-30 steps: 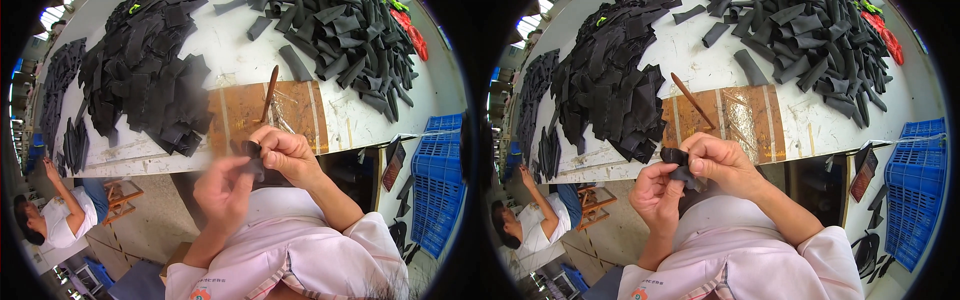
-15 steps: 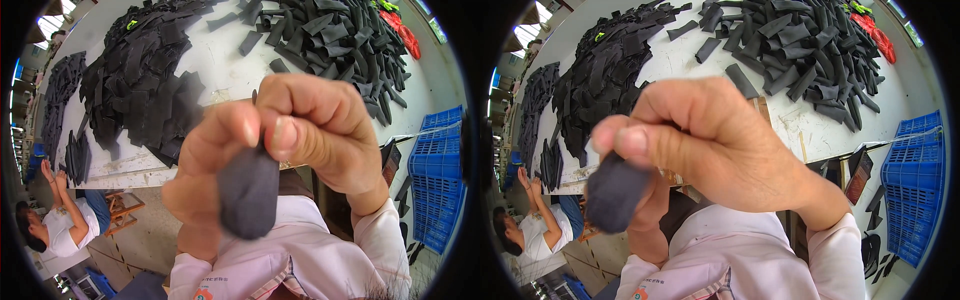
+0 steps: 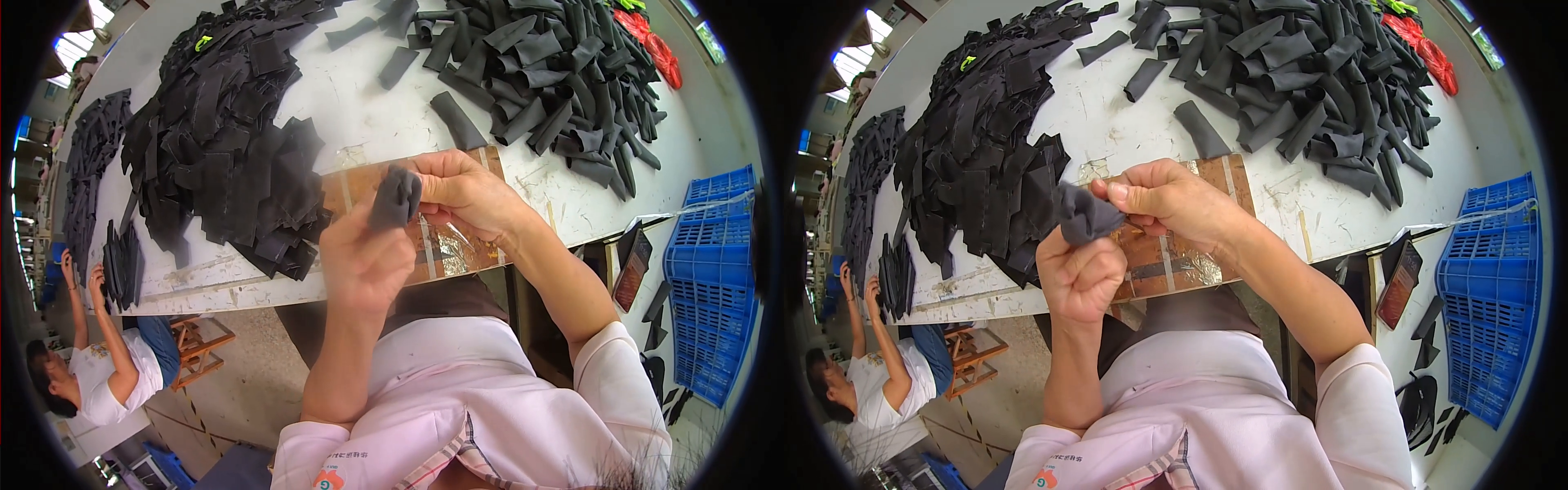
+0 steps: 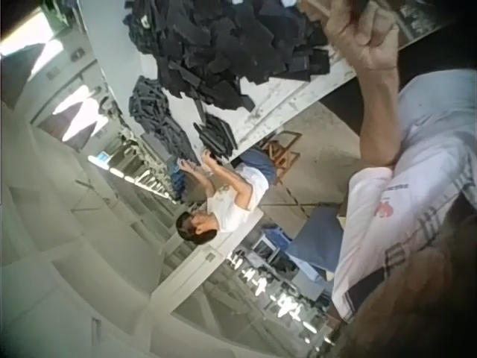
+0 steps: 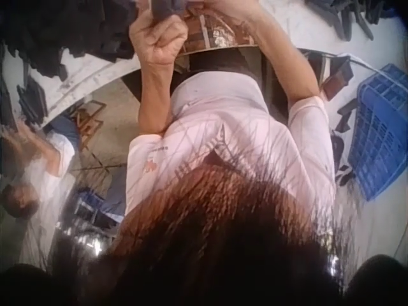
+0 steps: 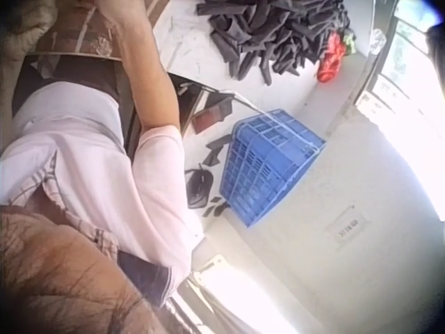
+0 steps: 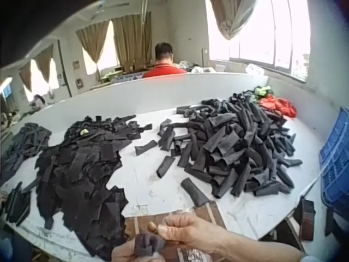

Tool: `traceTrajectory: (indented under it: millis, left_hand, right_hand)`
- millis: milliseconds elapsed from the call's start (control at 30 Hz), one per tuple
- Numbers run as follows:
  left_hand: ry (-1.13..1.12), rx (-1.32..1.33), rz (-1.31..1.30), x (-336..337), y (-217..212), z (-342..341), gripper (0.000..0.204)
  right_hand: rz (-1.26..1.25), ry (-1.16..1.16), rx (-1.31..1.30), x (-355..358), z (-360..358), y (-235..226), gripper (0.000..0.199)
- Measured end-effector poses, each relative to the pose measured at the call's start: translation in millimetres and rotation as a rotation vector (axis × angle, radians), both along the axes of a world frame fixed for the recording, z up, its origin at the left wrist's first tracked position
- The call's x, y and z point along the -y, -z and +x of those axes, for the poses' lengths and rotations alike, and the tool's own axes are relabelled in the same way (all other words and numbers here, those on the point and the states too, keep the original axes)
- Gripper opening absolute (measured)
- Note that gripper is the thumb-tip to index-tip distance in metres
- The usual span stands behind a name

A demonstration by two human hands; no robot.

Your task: The recorder is folding and applying adhesive to small black foam/fabric components.

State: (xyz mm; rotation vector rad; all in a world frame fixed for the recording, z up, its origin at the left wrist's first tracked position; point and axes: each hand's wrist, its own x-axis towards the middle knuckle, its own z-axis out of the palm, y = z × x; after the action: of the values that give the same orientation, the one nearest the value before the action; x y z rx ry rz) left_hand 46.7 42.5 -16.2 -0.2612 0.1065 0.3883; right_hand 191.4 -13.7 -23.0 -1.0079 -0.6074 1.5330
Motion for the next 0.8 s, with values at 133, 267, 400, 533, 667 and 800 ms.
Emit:
traceTrajectory:
  millis: [133,267,400,533,667,800]
  left_hand:
    - [-0.243,-0.583,0.676,12.2,3.3,0.2,0.015]
    - [-0.761,-0.942,1.520,7.8,0.6,14.0,0.028]
    - [-0.682,-0.822,1.997,-6.2,-16.0,1.9,0.021]
    - [-0.803,-0.495,1.438,8.9,-25.4,4.9,0.014]
    - [-0.781,-0.585,1.218,5.9,8.5,-6.2,0.012]
    - [-0.674,-0.716,1.267,4.6,-2.7,14.2,0.014]
  right_hand:
    - [0.050,-0.020,0.009,3.2,-1.2,9.6,0.026]
    - [0.072,0.022,0.417,-1.9,2.9,0.7,0.031]
    - [0.227,0.282,0.744,8.0,-0.8,-21.3,0.035]
    - [0.672,0.271,1.434,13.8,-4.2,-53.7,0.031]
    - [0.503,-0.050,1.643,8.7,3.6,-34.7,0.026]
    - [0.496,0.097,1.508,12.8,3.8,-14.0,0.019]
